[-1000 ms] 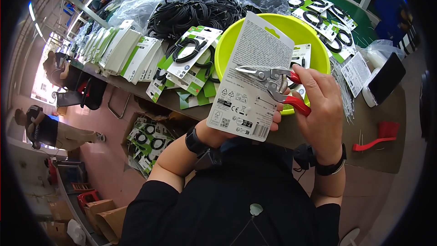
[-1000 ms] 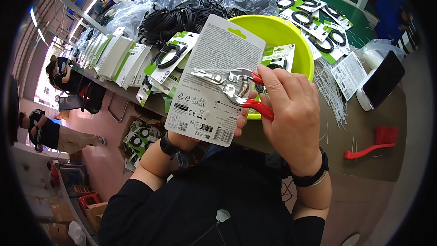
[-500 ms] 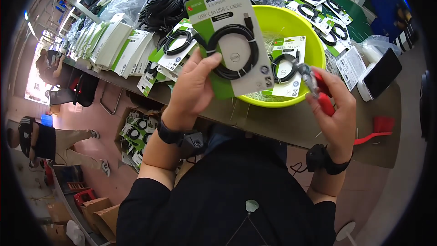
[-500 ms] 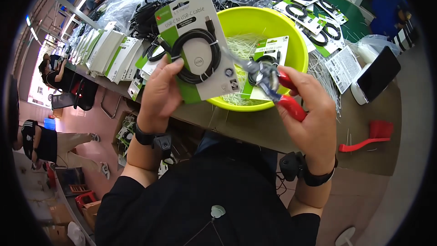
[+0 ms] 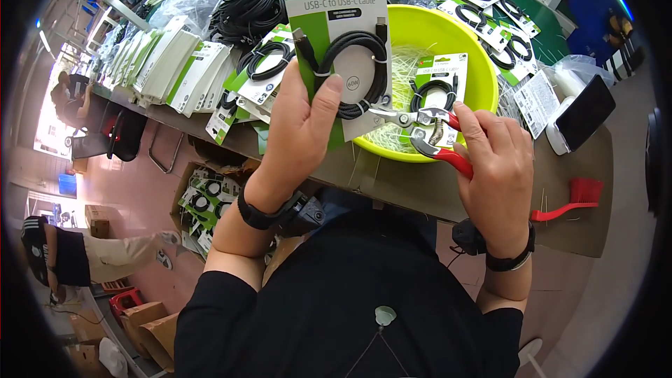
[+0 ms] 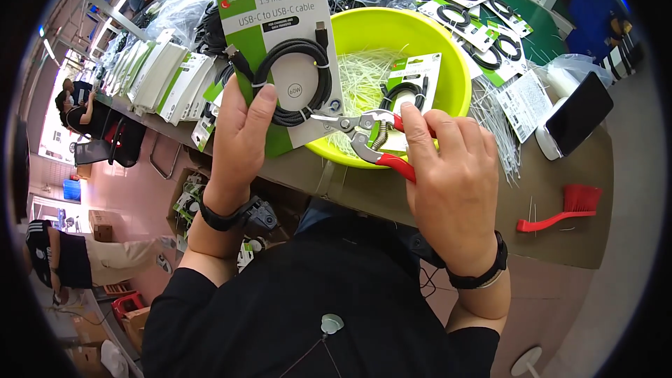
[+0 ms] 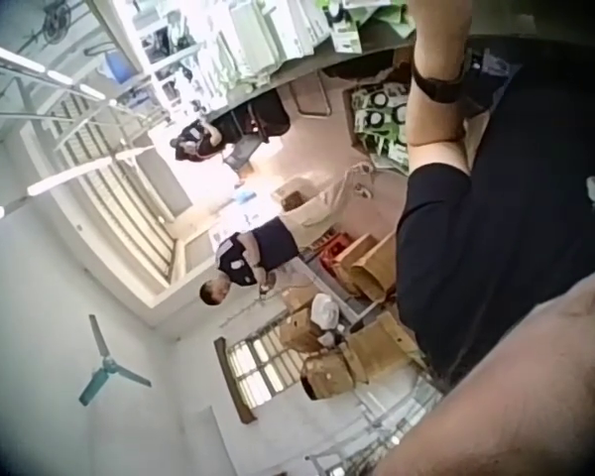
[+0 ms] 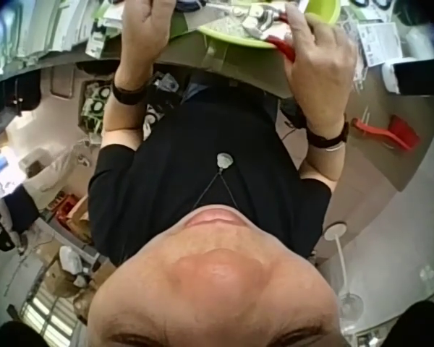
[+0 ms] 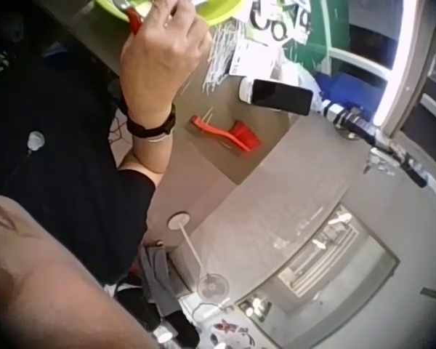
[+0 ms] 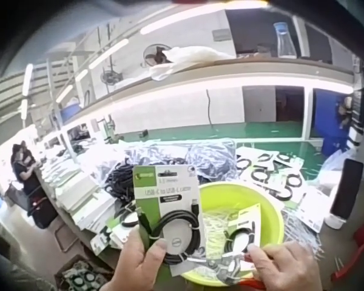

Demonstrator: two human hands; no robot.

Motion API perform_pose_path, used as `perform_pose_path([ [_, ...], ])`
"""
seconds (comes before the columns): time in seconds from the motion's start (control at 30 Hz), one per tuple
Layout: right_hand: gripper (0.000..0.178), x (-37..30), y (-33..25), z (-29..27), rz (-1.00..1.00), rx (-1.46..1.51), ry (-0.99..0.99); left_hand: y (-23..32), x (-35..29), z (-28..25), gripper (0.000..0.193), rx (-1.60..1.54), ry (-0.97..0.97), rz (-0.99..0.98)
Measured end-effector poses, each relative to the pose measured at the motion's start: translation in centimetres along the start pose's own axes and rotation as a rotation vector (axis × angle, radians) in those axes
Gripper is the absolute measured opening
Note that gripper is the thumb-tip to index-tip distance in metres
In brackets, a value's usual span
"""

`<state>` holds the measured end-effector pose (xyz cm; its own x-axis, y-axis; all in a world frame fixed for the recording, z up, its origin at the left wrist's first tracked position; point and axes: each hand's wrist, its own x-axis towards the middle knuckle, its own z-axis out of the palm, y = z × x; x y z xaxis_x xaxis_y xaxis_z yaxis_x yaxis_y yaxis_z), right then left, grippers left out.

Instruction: The person removes cable ties from packaged USB cables by snipping them with shears from both the front and back. After pulling the ties out and dropping them into a bowl, the person places the processed packages into a cardboard box.

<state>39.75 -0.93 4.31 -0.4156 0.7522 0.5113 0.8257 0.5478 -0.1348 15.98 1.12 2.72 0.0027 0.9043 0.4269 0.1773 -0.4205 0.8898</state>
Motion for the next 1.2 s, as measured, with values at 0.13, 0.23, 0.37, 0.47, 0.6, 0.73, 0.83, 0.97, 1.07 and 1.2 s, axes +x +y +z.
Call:
perform_pose_path([
  [0.13, 0.044, 0.2, 1.7, 0.6, 0.085, 0.379, -0.176, 0.3, -0.1, 0.3, 0.03, -0.036, 0.037, -0.006],
  [0.23, 0.043, 0.2, 1.7, 1.5, 0.139, 0.596, -0.154, 0.5, 0.2, 0.9, 0.03, -0.466, 0.083, -0.222],
  [0.37, 0.044, 0.6, 0.8, 1.2, 0.101, 0.477, 0.061, 0.0, 0.1, 1.1, 0.029, -0.346, 0.052, -0.186],
  [0.47, 0.044, 0.7, 0.4, 0.5, 0.009, 0.197, 0.051, -0.3, 0.1, 0.4, 0.028, -0.178, 0.1, -0.084],
  [0.6, 0.046, 0.5, 0.3, 0.4, -0.019, 0.06, 0.039, -0.4, 0.0, 0.1, 0.028, -0.08, 0.098, -0.039],
  [0.73, 0.044, 0.7, -0.2, 0.2, -0.035, -0.03, 0.062, -0.6, 0.0, 0.3, 0.028, 0.024, 0.109, 0.041],
  [0.83, 0.039, 0.6, 0.5, 0.7, -0.057, -0.04, -0.022, -0.9, 0.1, 0.3, 0.029, -0.041, 0.116, 0.023],
  [0.97, 0.031, 0.9, 0.9, 1.6, 0.1, 0.605, -0.007, -0.7, 0.1, 0.8, 0.031, -0.278, 0.069, -0.097],
  [1.07, 0.027, 1.7, -1.1, 2.4, 0.116, 0.61, 0.1, -0.4, -0.4, 1.8, 0.032, -0.249, 0.017, -0.163],
  [1.2, 0.024, 1.3, -2.1, 4.4, 0.224, 0.767, 0.177, -0.7, -0.8, 3.4, 0.035, -0.135, 0.063, -0.042],
])
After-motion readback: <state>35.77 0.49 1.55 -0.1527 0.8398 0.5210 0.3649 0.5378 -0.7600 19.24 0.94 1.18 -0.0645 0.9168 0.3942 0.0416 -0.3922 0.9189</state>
